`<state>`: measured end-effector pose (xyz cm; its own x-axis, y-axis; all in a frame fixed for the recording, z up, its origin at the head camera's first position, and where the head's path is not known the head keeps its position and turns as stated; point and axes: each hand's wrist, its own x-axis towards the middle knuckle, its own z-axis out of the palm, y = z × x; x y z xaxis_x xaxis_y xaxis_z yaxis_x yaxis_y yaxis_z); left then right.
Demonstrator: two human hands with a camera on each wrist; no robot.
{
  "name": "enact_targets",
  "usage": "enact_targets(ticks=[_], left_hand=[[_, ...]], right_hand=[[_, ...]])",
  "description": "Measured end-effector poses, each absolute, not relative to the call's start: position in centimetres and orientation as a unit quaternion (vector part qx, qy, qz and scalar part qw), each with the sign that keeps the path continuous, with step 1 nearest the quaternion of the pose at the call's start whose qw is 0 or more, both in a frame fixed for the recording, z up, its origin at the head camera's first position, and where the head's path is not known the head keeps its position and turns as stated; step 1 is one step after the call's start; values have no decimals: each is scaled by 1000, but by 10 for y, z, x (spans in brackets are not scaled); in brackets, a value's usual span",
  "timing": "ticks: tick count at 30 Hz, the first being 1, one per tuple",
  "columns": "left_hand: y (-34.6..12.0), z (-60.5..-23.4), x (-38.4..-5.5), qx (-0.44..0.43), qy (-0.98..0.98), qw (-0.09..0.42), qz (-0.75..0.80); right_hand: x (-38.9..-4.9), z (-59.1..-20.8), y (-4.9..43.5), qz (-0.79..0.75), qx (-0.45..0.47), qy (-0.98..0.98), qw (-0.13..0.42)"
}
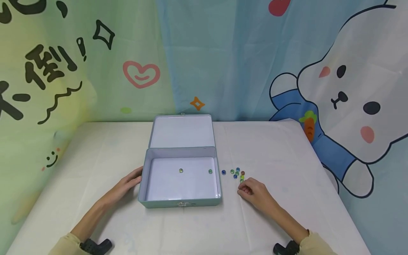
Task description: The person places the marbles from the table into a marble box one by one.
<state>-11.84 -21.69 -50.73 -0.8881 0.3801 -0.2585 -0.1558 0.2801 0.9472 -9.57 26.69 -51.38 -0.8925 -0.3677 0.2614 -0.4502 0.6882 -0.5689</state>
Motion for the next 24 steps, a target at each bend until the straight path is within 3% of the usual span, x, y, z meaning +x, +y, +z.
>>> enact_targets(ticks=[12, 24], left_hand=[[-217, -507, -119, 75, 769, 226, 593], [-217, -507, -119, 74, 769, 226, 593]], right_hand=[[-104, -496, 264, 320, 224, -920, -1], [-124, -452, 257, 305, 237, -922, 3]])
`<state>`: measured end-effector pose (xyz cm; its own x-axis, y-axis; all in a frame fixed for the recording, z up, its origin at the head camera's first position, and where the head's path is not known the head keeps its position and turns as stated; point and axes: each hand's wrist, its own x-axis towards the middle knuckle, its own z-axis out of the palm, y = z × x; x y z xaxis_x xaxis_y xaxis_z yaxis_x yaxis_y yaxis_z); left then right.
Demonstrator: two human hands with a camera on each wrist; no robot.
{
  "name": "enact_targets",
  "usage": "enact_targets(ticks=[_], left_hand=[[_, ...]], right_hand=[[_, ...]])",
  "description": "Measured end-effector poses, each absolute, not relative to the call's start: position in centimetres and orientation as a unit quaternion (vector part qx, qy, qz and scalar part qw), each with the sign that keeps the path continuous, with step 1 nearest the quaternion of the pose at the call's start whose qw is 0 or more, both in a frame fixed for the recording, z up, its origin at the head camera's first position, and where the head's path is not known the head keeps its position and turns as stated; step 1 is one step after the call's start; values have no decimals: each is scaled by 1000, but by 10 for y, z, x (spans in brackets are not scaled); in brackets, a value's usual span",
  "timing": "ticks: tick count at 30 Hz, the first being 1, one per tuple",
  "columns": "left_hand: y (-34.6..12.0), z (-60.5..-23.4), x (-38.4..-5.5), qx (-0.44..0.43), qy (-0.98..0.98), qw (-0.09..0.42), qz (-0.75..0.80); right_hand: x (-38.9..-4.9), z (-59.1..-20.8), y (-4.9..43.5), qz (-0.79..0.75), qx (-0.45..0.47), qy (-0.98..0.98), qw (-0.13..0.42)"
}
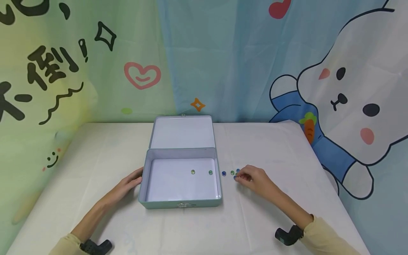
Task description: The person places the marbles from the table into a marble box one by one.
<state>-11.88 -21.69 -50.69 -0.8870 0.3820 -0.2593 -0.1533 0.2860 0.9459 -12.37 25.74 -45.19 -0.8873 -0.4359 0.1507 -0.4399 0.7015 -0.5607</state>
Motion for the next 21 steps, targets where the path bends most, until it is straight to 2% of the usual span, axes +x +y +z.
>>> enact_targets(ticks=[8, 21], left_hand=[[-217, -508, -118, 84, 770, 220, 593], [-217, -509, -119, 81, 772, 220, 591]], right_hand=[[-139, -430, 245, 309, 262, -914, 25], [-170, -389, 195, 314, 266, -911, 2]])
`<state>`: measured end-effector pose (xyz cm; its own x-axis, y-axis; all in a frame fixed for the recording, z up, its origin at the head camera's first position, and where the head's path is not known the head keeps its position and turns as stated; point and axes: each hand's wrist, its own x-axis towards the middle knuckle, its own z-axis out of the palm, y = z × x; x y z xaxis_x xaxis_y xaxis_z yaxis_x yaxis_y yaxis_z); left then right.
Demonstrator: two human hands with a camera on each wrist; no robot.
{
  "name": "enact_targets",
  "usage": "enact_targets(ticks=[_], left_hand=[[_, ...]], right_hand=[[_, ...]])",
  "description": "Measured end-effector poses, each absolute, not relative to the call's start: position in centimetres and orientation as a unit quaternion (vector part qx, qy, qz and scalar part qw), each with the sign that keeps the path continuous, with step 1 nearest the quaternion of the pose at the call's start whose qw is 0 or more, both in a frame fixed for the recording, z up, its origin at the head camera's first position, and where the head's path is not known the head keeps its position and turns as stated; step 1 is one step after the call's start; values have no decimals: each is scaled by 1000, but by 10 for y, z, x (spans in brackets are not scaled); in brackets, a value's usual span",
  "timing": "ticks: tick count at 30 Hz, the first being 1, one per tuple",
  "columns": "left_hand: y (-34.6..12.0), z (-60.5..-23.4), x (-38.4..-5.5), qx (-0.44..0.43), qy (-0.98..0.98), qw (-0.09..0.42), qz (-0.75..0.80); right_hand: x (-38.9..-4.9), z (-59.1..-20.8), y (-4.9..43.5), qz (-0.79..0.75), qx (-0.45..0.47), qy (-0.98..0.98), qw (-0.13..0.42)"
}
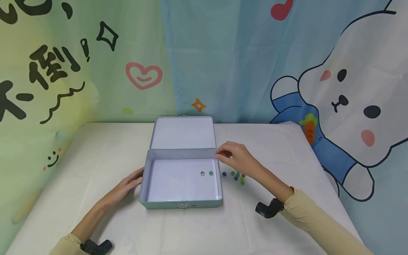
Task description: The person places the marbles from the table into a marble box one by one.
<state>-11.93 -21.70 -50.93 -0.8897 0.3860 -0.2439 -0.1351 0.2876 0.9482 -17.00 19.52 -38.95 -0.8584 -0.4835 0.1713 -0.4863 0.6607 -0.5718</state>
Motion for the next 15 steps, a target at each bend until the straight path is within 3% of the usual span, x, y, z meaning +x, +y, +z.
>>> enact_targets(ticks=[8, 15], left_hand=[[-220, -508, -119, 78, 773, 219, 590], [-220, -507, -118, 89, 762, 226, 600]], right_hand=[[-194, -379, 143, 323, 328, -888, -11], [-213, -385, 96, 299, 392, -863, -108]])
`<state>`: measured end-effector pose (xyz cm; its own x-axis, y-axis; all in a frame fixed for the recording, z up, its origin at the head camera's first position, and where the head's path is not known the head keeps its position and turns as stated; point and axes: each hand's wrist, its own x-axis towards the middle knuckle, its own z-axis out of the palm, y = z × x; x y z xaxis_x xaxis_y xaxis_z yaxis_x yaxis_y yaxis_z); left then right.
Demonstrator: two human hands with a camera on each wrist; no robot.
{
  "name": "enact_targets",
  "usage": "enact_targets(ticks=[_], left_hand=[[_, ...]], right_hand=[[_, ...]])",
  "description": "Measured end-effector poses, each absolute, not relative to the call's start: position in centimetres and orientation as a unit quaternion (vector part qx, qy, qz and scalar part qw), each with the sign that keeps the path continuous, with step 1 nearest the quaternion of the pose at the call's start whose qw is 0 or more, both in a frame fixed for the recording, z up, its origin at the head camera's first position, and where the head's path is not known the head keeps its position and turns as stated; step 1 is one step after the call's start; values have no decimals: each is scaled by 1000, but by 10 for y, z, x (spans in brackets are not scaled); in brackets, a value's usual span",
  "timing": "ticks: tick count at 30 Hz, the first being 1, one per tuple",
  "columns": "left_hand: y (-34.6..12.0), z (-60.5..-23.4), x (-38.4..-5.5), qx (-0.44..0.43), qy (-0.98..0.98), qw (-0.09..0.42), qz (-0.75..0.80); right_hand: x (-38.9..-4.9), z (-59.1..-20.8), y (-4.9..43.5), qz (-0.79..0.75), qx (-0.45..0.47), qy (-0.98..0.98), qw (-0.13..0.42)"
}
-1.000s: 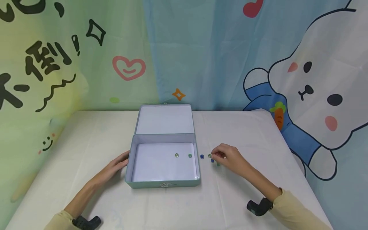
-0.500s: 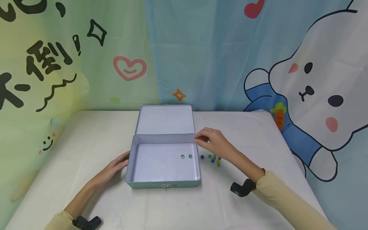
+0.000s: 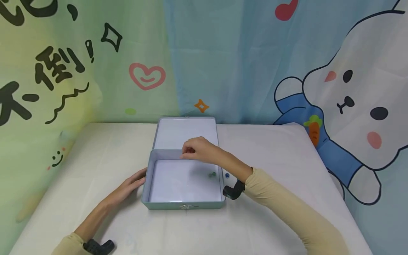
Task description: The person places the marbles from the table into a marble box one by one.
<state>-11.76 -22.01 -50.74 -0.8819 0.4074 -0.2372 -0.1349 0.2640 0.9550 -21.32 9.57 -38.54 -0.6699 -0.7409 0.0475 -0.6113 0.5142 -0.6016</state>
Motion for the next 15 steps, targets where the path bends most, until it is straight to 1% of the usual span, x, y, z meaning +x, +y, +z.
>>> enact_targets(ticks=[3, 6, 10, 15], left_hand=[[-219, -508, -118, 94, 759, 224, 604], [-219, -508, -119, 93, 760, 223, 603], [-220, -509, -119, 92, 762, 226, 600], [-219, -509, -119, 89, 764, 230, 596]], right_hand=[[-220, -391, 77, -282, -411, 854, 150], [-223, -396, 60, -271, -424, 846, 179], [-226, -406, 40, -254, -444, 835, 202], [-228, -421, 19, -220, -466, 830, 214]])
